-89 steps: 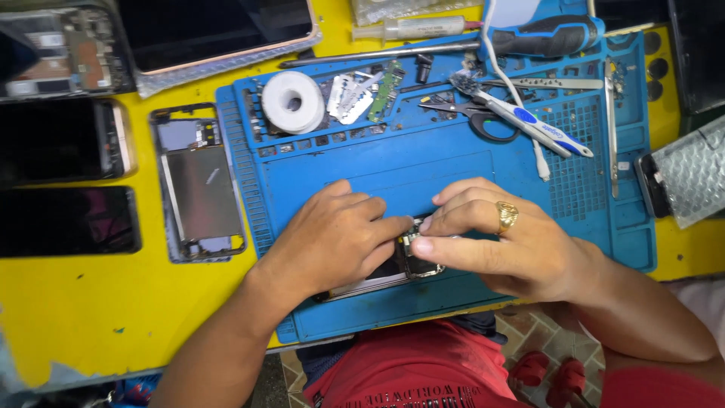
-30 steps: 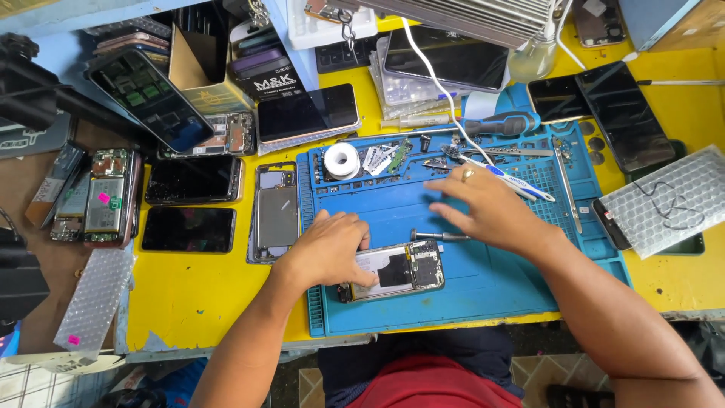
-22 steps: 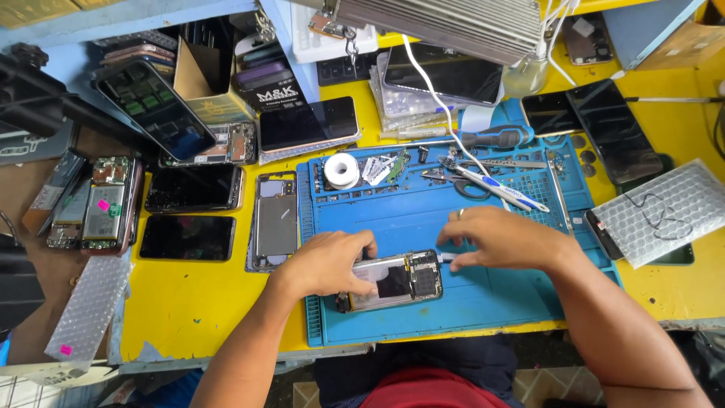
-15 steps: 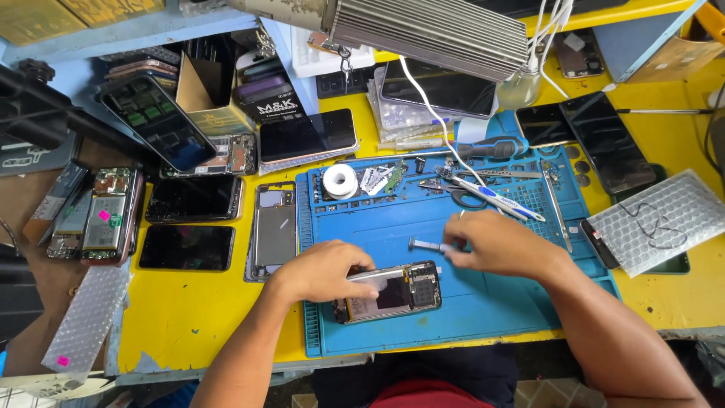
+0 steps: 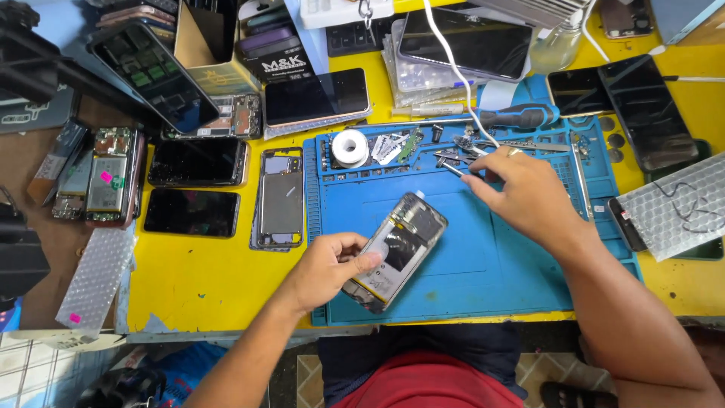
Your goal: Disassembling a smartphone by removing internal screws and prying off the mid-frame to access internal components.
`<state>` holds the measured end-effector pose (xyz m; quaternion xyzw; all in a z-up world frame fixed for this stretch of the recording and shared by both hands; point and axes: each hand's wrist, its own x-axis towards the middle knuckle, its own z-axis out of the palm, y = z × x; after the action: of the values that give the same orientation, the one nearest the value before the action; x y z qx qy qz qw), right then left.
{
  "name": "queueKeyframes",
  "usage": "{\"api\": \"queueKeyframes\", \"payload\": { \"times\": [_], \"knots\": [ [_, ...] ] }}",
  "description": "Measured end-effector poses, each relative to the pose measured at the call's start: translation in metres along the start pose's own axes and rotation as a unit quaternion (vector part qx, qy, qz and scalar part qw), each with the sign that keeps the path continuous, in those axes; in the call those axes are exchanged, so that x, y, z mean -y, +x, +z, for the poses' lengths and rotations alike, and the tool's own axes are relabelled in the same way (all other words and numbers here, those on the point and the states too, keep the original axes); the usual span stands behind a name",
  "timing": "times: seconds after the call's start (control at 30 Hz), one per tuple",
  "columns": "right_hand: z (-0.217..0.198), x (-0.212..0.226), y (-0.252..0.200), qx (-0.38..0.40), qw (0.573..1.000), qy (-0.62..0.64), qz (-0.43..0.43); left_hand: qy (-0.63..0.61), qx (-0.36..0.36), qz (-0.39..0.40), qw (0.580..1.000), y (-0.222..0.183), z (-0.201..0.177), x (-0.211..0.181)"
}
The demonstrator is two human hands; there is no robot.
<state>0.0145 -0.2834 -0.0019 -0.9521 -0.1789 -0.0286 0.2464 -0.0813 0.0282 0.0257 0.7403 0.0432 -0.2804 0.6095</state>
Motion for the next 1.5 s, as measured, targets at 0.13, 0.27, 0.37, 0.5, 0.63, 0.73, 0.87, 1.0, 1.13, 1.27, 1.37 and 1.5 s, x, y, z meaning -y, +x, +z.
{"api": "queueKeyframes", "payload": {
  "times": [0.13,0.27,0.37,0.5,0.63,0.73,0.87,1.0,1.13,1.27,1.37,1.5],
  "knots": [
    [-0.008,0.016,-0.011,-0.02,0.997,0.079,-0.002,-0.196,-0.067,0.029,0.978,-0.004,0.023,0.035],
    [-0.014,0.055,-0.032,0.09,0.959,0.249,0.098,-0.299,-0.109,0.026,0.948,-0.017,0.042,0.045],
    [0.014,0.064,-0.061,0.173,0.867,0.437,0.168,-0.307,-0.117,0.051,0.943,-0.018,0.054,0.05],
    [0.067,0.06,-0.102,0.129,0.714,0.662,0.186,-0.261,-0.082,0.052,0.961,-0.021,0.061,0.039],
    [0.072,0.067,-0.109,0.095,0.67,0.695,0.243,-0.244,-0.048,0.028,0.968,-0.015,0.055,0.044],
    [0.066,0.072,-0.109,0.116,0.674,0.679,0.268,-0.241,-0.016,0.006,0.97,-0.013,0.044,0.046],
    [0.062,0.085,-0.111,0.132,0.662,0.685,0.275,-0.223,0.0,-0.016,0.975,-0.016,0.042,0.044],
    [0.058,0.087,-0.105,0.123,0.655,0.681,0.303,-0.216,-0.011,-0.009,0.976,-0.019,0.047,0.043],
    [0.042,0.069,-0.094,0.145,0.662,0.654,0.336,-0.081,0.016,-0.001,0.997,-0.028,0.036,0.031],
    [0.031,0.048,-0.08,0.224,0.751,0.55,0.289,0.125,-0.088,0.223,0.963,-0.029,0.038,0.037],
    [0.039,0.038,-0.072,0.246,0.703,0.592,0.308,0.278,-0.143,0.418,0.853,-0.025,0.039,0.043],
    [0.046,0.039,-0.062,0.313,0.622,0.628,0.348,0.434,-0.178,0.537,0.701,-0.021,0.035,0.034]
  ]
}}
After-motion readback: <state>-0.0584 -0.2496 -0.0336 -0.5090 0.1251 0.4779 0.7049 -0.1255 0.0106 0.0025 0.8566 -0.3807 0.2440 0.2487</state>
